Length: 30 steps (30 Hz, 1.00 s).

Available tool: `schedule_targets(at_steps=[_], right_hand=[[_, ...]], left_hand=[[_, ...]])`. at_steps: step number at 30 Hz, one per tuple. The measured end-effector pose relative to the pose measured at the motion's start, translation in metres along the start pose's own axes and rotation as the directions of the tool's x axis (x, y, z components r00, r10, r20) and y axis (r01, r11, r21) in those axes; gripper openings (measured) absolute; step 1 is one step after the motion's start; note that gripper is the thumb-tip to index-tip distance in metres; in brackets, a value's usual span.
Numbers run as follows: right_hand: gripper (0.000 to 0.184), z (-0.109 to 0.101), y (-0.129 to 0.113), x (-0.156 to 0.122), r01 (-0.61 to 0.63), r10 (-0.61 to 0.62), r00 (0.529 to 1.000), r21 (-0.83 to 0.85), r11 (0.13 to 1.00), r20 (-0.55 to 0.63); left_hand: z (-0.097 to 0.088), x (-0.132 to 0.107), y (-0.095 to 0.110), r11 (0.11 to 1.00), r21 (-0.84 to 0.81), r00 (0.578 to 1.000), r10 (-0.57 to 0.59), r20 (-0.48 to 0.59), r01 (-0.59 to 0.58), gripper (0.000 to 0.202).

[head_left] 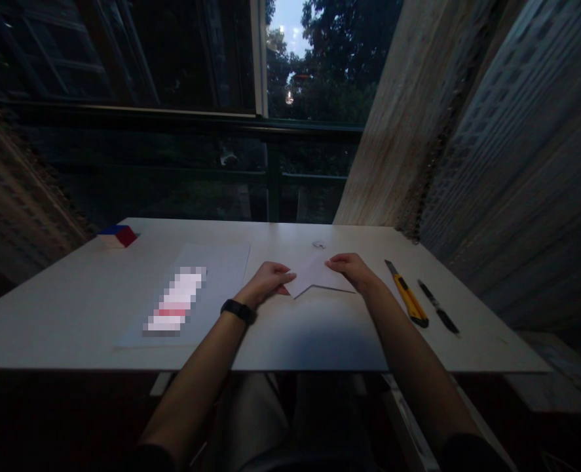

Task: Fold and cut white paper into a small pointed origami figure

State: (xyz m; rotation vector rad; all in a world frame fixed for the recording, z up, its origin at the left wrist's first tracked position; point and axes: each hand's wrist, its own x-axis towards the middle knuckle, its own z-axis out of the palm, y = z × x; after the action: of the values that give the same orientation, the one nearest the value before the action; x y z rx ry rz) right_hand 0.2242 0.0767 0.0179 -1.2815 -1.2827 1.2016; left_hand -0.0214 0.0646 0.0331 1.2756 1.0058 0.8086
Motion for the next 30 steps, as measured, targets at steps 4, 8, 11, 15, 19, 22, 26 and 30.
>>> schedule_targets(at_steps=[4, 8, 11, 15, 19, 22, 26, 30], right_hand=[[0.047, 0.003, -0.008, -0.005, 0.011, -0.01, 1.0, 0.032, 0.999, -0.029], [0.046, 0.016, -0.016, -0.012, 0.064, -0.062, 0.998, -0.059, 0.996, 0.03], [0.039, 0.021, -0.018, -0.014, 0.066, -0.071, 0.997, -0.126, 0.99, -0.033], [0.038, 0.022, -0.02, -0.012, 0.013, -0.024, 0.993, -0.099, 0.995, -0.113], [0.038, 0.022, -0.017, -0.008, 0.031, -0.043, 0.988, -0.083, 0.996, -0.145], [0.037, 0.019, -0.013, -0.003, 0.051, -0.066, 0.986, -0.102, 0.993, -0.153], [0.038, 0.013, -0.009, 0.002, 0.074, -0.097, 0.986, -0.166, 0.983, -0.133], [0.038, 0.019, -0.014, -0.006, 0.155, -0.16, 0.987, -0.242, 0.958, -0.003]], left_hand=[[0.001, -0.001, 0.0, 0.997, 0.071, 1.0, 0.0, 0.005, 0.0, 0.021], [0.0, -0.002, -0.001, 0.993, 0.115, 0.995, 0.007, 0.097, -0.018, 0.024], [0.001, -0.002, -0.003, 0.992, 0.128, 0.993, -0.01, 0.119, -0.005, 0.022], [0.002, -0.002, -0.002, 0.992, 0.124, 0.996, -0.008, 0.087, -0.003, 0.019], [0.002, -0.003, 0.0, 0.994, 0.108, 0.996, -0.021, 0.091, 0.011, 0.021], [0.0, -0.004, 0.001, 0.993, 0.092, 0.986, -0.083, 0.147, 0.07, 0.025], [-0.002, -0.006, 0.005, 0.987, 0.099, 0.96, -0.15, 0.236, 0.13, 0.035], [0.004, -0.007, 0.007, 0.987, 0.159, 0.992, -0.017, 0.123, -0.003, 0.046]])
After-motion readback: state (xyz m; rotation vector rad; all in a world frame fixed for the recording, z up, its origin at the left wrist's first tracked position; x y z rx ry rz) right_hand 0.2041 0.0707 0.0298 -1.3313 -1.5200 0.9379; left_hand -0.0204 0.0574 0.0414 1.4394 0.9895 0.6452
